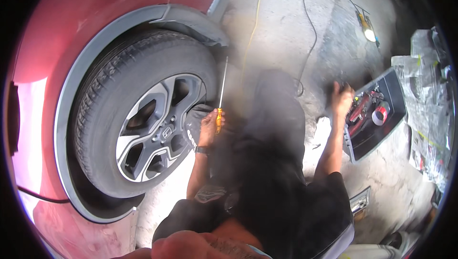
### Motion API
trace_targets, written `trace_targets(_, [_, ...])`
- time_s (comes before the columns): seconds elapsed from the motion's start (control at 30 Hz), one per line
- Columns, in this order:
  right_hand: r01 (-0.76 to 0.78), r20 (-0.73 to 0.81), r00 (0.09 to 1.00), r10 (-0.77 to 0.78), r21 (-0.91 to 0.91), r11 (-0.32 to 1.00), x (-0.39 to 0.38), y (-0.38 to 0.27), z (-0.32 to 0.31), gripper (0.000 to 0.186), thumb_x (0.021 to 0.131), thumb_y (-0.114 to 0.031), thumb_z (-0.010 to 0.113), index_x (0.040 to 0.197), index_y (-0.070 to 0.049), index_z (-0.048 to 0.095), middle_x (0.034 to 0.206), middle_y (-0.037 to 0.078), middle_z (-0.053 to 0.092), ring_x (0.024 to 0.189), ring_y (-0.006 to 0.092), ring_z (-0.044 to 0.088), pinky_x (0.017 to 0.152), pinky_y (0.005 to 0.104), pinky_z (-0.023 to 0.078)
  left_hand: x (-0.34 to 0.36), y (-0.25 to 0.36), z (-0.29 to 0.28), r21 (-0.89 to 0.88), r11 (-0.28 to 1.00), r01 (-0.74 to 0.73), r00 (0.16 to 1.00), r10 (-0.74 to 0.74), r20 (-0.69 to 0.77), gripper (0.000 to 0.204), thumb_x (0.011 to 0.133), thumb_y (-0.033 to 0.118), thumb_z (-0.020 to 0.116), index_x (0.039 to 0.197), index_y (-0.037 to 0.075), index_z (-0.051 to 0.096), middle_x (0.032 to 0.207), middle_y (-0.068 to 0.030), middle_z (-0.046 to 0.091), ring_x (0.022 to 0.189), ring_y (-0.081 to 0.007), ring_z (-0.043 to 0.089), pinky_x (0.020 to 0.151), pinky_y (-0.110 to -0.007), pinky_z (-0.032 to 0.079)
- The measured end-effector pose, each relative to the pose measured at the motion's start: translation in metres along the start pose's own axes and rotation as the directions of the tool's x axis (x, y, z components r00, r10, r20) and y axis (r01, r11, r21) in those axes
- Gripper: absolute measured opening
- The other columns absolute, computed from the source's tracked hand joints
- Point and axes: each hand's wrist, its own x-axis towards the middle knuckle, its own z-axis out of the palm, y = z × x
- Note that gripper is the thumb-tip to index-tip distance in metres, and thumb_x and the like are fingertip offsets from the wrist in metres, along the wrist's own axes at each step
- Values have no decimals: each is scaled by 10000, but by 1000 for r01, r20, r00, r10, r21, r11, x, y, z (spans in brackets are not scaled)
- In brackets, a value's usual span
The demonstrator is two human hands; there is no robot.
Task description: The person removes a plastic trim piece from a car's wheel well using a screwdriver and then replaces it, securing a fastener by hand.
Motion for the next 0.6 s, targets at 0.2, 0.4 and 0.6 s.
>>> trace_targets(0.2, [218, 126, 905, -407, 685, 695, 20, -295, -20, 513, 865, -296, 720, 1226, 42, 584, 1212, 241, 614, 1079, 391, 621, 921, 432, 497, -5, -3, -4, -59, 997, -39, 999, 39, 7, 385, 999, 397, 548, 975, 40, 688, 746, -3, 642, 632, -71, 587, 587, -204, 475])
trace_targets(0.4, [155, 253, 829, -498, 752, 640, 10, -421, 5, 551, 838, -317, 736, 1167, 61, 509, 1145, 321, 567, 1009, 488, 583, 852, 519, 486, -6, -6, -1, -79, 995, -62, 998, 60, -24, 374, 1002, 393, 545, 985, 45, 681, 744, 1, 638, 632, -70, 587, 585, -204, 472])
trace_targets(0.6, [258, 124, 851, -511, 749, 610, 13, -423, 40, 454, 809, -269, 758, 1041, 46, 528, 993, 299, 609, 935, 484, 601, 800, 515, 494, -9, -7, -2, -82, 994, -79, 997, 77, -22, 375, 1001, 401, 543, 980, 53, 680, 744, 3, 643, 630, -69, 592, 574, -203, 470])
